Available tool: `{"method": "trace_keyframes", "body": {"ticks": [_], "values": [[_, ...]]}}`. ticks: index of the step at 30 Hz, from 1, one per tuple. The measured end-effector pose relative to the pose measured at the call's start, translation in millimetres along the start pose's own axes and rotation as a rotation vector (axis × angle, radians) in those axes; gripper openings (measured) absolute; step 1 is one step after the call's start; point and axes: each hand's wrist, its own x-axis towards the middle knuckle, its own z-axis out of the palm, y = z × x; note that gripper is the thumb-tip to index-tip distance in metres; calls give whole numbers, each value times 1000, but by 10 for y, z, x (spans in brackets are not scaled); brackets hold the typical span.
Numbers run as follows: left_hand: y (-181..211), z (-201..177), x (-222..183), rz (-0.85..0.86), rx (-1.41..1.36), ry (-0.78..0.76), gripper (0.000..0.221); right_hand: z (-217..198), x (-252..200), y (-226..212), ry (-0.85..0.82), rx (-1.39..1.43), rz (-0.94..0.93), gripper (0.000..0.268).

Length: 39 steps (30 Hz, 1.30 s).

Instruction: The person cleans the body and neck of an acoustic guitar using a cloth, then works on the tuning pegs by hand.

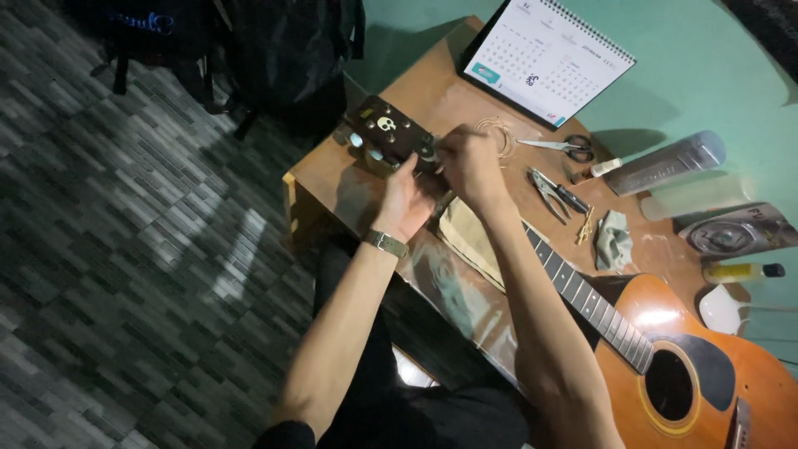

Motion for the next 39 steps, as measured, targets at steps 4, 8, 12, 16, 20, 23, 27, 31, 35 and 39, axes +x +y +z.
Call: {"method": "trace_keyframes", "body": {"ticks": [4, 8, 12, 16, 20, 23, 27, 31, 35, 39], "values": [[22, -90, -33, -19, -98, 54, 28, -41, -32, -322, -78, -35, -3, 14], [121, 395, -414, 5, -127, -7, 64, -4, 17, -24, -68, -79, 43, 12], [171, 465, -605, 11, -218, 100, 85, -173, -40, -666, -185, 58, 47, 19], [174, 629, -607, 13, -239, -25, 100, -9, 75, -42, -64, -75, 18, 13], [222, 718, -734, -2, -75, 129, 112, -147, -99, -573, -199, -85, -40, 24], [159, 409, -509, -3, -90, 118, 111, -121, -58, -594, -236, -58, 7, 27], [181, 548, -553, -5, -196, 10, 112, 118, 141, 37, -201, -252, 29, 31], [197, 579, -629, -21, -204, -14, 113, 62, 58, -8, -253, -223, 15, 35], [172, 527, -549, -15, -224, -35, 98, -107, 119, -86, -301, -273, -136, 27], [36, 254, -213, -1, -187, -68, 74, -44, 259, 236, -244, -218, 31, 17]]}}
